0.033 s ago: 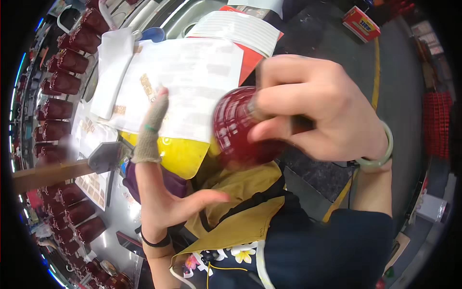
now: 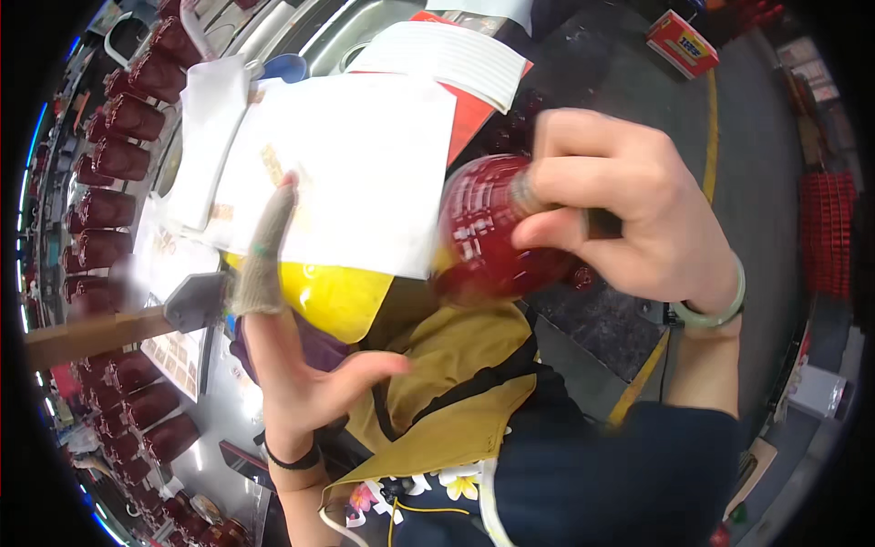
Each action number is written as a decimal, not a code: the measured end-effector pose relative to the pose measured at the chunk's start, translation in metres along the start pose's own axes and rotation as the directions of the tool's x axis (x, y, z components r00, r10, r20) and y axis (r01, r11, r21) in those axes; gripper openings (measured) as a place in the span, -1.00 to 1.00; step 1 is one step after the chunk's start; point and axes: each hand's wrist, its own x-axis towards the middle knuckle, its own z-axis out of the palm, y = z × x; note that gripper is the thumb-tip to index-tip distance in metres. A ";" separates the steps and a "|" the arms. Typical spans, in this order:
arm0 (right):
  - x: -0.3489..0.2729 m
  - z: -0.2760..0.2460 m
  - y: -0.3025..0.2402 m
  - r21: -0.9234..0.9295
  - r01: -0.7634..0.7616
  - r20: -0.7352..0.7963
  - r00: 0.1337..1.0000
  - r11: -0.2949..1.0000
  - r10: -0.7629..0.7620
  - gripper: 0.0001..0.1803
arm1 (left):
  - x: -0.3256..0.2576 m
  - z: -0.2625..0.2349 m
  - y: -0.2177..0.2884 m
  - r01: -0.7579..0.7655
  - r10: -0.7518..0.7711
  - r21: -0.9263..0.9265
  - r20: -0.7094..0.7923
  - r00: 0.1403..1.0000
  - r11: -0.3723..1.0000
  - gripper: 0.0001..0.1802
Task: Applying decorative labels and brand stickers to red glass liquor bottles on a production line.
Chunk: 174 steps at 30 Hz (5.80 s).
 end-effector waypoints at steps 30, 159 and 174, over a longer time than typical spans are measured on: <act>-0.276 0.302 0.302 -0.310 -0.794 0.243 0.466 0.523 0.851 -0.73 | -0.172 -0.062 -0.025 0.587 -0.312 -0.012 -0.856 0.412 0.809 -0.43; 0.204 0.297 -0.037 0.627 -0.469 0.493 0.857 0.622 0.149 -0.58 | -0.104 -0.060 -0.066 0.177 -0.618 -0.616 -0.638 0.460 0.767 -0.12; 0.204 0.297 -0.042 0.650 -0.499 0.501 0.848 0.573 0.171 -0.58 | -0.107 -0.058 -0.068 0.174 -0.639 -0.639 -0.628 0.444 0.749 -0.13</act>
